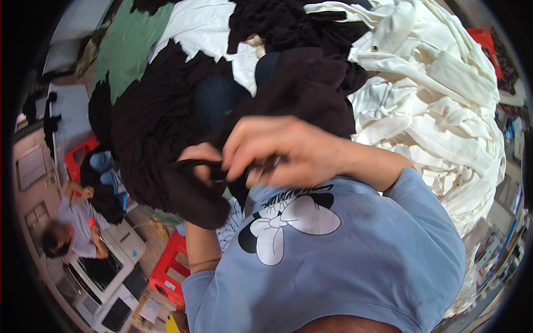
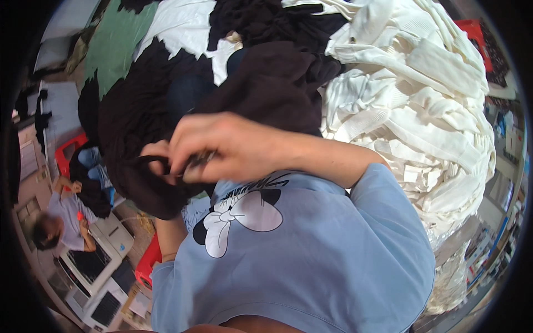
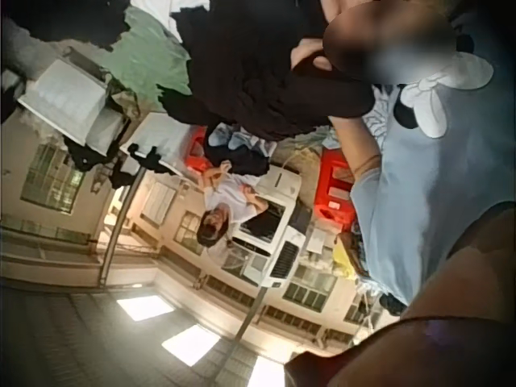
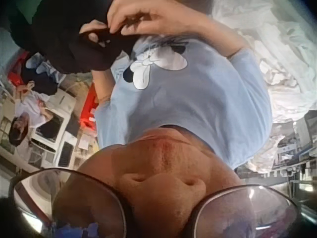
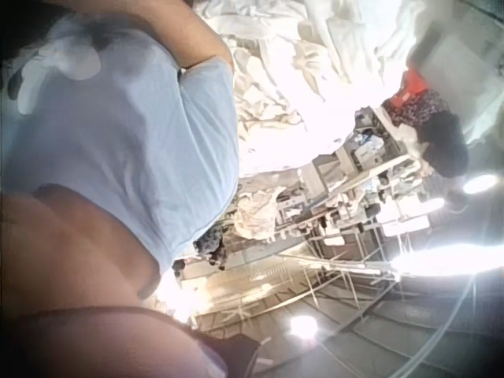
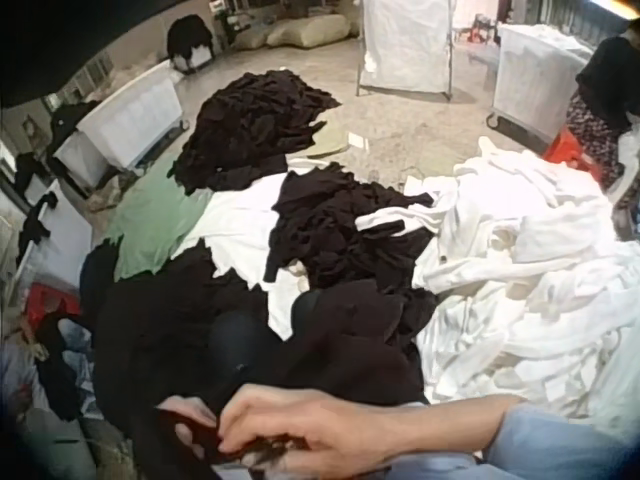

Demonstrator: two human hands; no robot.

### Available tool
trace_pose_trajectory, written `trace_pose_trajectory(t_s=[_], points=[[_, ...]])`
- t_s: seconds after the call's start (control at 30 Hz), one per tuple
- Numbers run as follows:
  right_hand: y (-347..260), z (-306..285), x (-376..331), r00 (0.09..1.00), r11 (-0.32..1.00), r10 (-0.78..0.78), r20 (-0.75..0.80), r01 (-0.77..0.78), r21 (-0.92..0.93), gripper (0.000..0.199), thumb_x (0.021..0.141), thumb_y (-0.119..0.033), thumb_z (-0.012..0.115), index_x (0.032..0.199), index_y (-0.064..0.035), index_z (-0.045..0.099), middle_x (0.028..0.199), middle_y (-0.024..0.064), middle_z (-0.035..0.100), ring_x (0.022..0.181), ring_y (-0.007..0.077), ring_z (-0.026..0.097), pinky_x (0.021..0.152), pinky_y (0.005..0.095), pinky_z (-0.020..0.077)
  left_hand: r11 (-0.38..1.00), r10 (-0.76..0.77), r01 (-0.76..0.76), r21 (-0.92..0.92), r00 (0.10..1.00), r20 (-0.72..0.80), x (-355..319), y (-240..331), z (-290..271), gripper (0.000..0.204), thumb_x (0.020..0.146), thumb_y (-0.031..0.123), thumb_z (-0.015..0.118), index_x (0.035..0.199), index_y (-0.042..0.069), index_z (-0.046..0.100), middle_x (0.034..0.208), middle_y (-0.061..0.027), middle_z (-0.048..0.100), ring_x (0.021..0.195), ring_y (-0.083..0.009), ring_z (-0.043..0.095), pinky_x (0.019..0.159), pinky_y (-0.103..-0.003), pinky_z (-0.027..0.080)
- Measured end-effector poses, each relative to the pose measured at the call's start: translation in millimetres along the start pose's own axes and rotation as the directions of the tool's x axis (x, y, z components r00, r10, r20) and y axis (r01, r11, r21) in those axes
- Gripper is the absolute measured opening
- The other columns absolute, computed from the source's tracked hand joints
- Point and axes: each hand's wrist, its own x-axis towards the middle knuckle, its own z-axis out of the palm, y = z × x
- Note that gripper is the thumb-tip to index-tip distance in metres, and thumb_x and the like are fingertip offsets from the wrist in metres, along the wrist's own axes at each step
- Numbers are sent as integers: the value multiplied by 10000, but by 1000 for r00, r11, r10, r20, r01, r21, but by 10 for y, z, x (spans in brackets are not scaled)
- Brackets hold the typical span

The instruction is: The recorder is using thread snips to remove loose threads from black garments in a textile manufacturing setting.

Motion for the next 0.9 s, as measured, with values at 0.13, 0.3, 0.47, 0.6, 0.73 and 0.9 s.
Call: trace_pose_trajectory(t_s=[0.13, 0.3, 0.47, 0.6, 0.73, 0.9], points=[[314, -305, -270, 946, 767, 61, -317, -248, -592, 191, 813, 30, 625, 995, -24, 633, 982, 80, 600, 889, 212, 615, 706, 290, 492, 923, -44, 11, -384, 996, -78, -340, 143, -675, 335, 912, 324, 634, 965, -5, 597, 852, -101, 573, 686, -118, 530, 531, -204, 381], [847, -654, -825, 832, 707, 400, -386, -548, -448, 253, 777, 57, 611, 1022, -8, 612, 1065, 56, 559, 970, 164, 575, 806, 256, 440, 621, -542, 771, 143, 554, -632, -863, -385, -977, 614, 773, 126, 756, 1310, 26, 474, 1179, -113, 584, 969, -207, 589, 709, -279, 500], [642, -674, -897, 884, 796, 378, -275, -462, -390, 404, 709, 14, 640, 1109, -21, 595, 1194, 83, 499, 1152, 219, 498, 974, 302, 385, 747, -42, 176, 641, 975, -219, -505, -23, -194, 699, 716, 100, 721, 1359, 36, 454, 1416, -182, 412, 1292, -340, 406, 1080, -401, 328], [642, -699, -977, 898, 814, 352, -265, -433, -387, 433, 707, -107, 693, 1124, -38, 599, 1215, 78, 497, 1162, 206, 482, 982, 307, 376, 773, -39, -66, 630, 988, 152, -241, 129, 221, 724, 744, 259, 730, 1376, 46, 446, 1475, -159, 358, 1354, -338, 334, 1099, -441, 242], [918, -893, -1040, 713, 818, 283, -642, -529, -226, 229, 867, -98, 644, 1080, -19, 610, 1052, 29, 551, 897, 96, 528, 815, 232, 422, 846, 59, -30, 532, 998, -37, 188, -87, 237, 464, 864, 234, 645, 1252, 4, 539, 1317, -156, 528, 1213, -322, 492, 1016, -387, 351], [1331, -1017, -877, 603, 814, 270, -751, -560, -156, 305, 895, -215, 648, 1116, -8, 608, 917, 43, 629, 842, 111, 561, 789, 241, 445, 627, 116, -20, 779, 991, -68, 886, -466, 344, 522, 874, 345, 637, 1252, -5, 549, 1302, -155, 533, 1225, -319, 466, 1015, -422, 344]])
